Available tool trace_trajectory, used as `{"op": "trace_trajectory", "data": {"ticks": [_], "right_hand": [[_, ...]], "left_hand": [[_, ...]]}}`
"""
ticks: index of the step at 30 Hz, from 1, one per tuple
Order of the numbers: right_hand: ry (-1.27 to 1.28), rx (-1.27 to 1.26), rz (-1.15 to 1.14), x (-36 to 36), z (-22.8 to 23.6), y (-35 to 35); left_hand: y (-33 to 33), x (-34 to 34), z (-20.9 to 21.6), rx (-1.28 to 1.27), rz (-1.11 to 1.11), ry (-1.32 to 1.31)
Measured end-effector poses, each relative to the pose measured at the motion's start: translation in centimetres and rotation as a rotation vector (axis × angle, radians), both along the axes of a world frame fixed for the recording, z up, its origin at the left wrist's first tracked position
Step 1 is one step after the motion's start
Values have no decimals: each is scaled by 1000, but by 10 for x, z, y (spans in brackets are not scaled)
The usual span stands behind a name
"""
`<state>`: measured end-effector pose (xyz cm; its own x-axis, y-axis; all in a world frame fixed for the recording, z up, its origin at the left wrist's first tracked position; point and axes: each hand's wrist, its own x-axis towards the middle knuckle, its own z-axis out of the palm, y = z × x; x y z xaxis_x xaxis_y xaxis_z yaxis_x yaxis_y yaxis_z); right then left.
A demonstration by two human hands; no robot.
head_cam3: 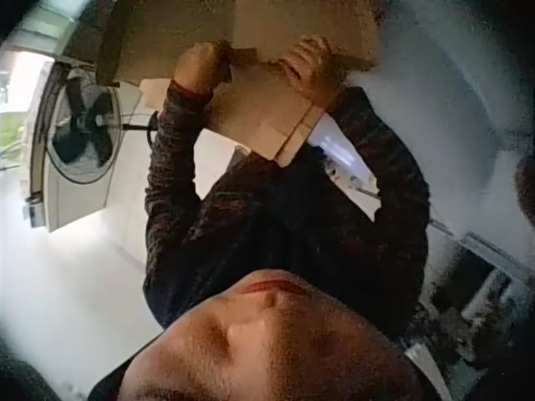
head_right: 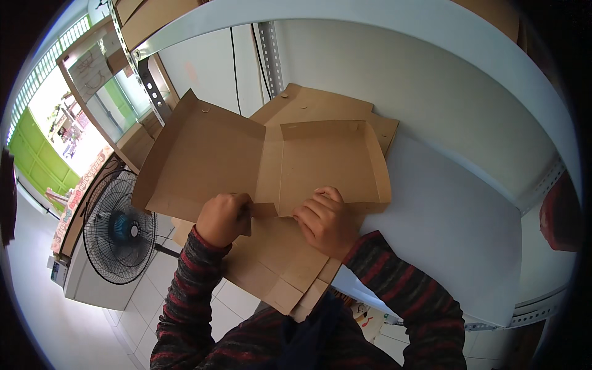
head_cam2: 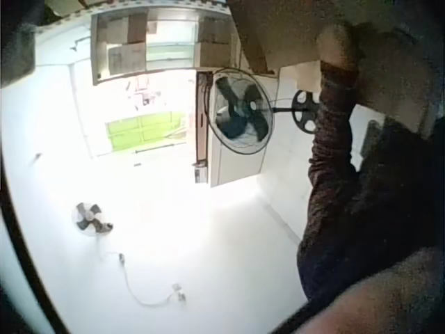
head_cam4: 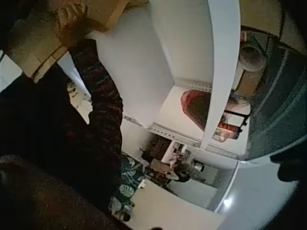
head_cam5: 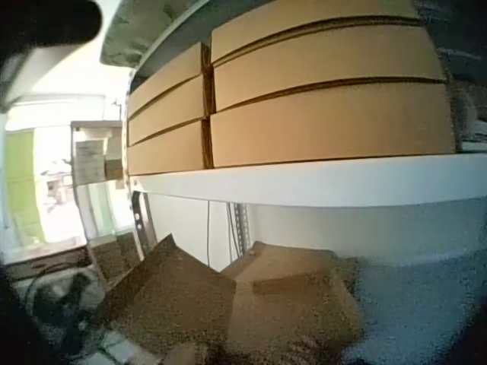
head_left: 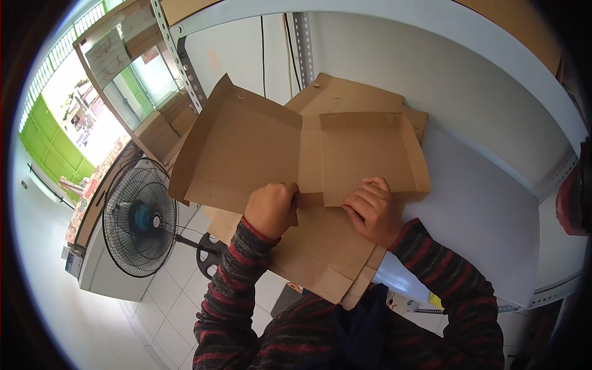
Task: The person assembles flat cardboard boxes by hand. They fold the side flaps, insert the tabs into the corresponding slots, and secure the structure. The person repeats this process for multiple boxes, stacking the finished ones on a nearby shelf.
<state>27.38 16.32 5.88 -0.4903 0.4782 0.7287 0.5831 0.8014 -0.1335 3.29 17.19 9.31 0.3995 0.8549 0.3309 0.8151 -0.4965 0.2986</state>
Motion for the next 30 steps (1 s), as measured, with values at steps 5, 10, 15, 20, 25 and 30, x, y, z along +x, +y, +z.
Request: {"op": "trace_trajectory", "data": {"ticks": [5, 10, 15, 20, 25, 30], "right_hand": [[-60, 84, 14, 0, 3, -2], [-91, 179, 19, -1, 7, -6], [-160, 253, 15, 2, 3, -7], [-192, 307, 53, 4, 7, -9], [-173, 370, 57, 4, 12, -11], [-164, 432, 22, 3, 10, -13]], "left_hand": [[2, 11, -1, 98, 38, 15], [-6, 36, 23, 147, -2, 155], [-12, 54, 41, 201, -106, 318], [-12, 74, 50, 193, -161, 436], [-5, 83, 59, 158, -203, 491], [6, 82, 64, 109, -246, 536]]}}
